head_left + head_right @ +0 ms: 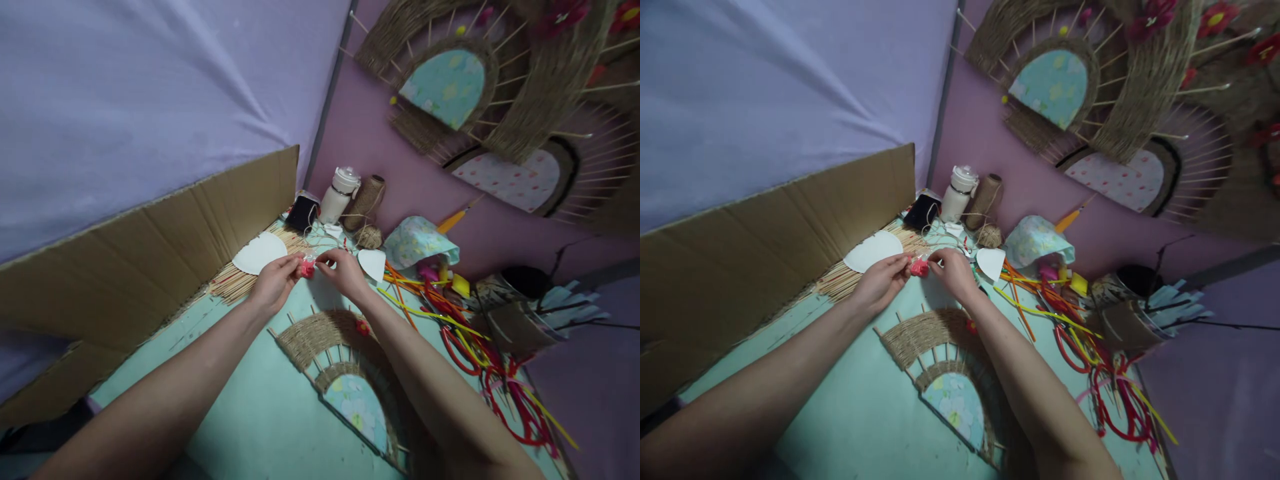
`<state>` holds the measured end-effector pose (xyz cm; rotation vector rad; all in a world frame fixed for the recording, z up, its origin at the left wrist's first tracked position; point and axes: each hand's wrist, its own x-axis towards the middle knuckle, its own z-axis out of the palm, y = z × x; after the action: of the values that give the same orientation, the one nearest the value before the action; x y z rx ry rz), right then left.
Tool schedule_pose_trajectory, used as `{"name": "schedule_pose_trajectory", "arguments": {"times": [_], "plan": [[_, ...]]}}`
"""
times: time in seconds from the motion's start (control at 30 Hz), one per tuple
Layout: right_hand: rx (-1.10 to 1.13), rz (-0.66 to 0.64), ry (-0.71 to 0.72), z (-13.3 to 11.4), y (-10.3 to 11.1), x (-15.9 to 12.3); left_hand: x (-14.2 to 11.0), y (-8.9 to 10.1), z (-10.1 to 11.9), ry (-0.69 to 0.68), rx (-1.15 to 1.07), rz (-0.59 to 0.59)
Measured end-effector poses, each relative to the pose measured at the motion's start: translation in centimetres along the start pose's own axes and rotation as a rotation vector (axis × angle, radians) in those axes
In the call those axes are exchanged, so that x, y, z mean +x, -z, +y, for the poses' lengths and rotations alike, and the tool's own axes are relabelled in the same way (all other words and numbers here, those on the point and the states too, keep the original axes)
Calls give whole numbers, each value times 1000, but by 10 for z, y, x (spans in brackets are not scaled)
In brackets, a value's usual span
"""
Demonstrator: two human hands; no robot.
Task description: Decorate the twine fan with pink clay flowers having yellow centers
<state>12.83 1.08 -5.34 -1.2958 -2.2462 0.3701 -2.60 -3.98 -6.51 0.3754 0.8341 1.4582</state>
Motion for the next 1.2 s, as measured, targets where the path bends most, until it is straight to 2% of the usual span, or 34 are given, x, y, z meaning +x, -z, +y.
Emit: {"name": "schedule_pose_trajectory", "arguments": {"times": [0.3, 0.6, 0.8, 1.03, 1.2], "plan": [[-144, -111, -46, -1, -15, 11, 0, 1, 0, 69, -31, 75], [-280, -143, 50, -13, -14, 1, -1, 1, 3, 98, -66, 68], [-243, -100, 48, -15, -12, -2, 1, 2, 3, 128, -79, 72], [-113, 27, 46, -18, 2, -8, -1, 0, 2, 156, -152, 30], [2, 103, 59, -19, 7, -13, -2, 1, 4, 227, -209, 41]]}}
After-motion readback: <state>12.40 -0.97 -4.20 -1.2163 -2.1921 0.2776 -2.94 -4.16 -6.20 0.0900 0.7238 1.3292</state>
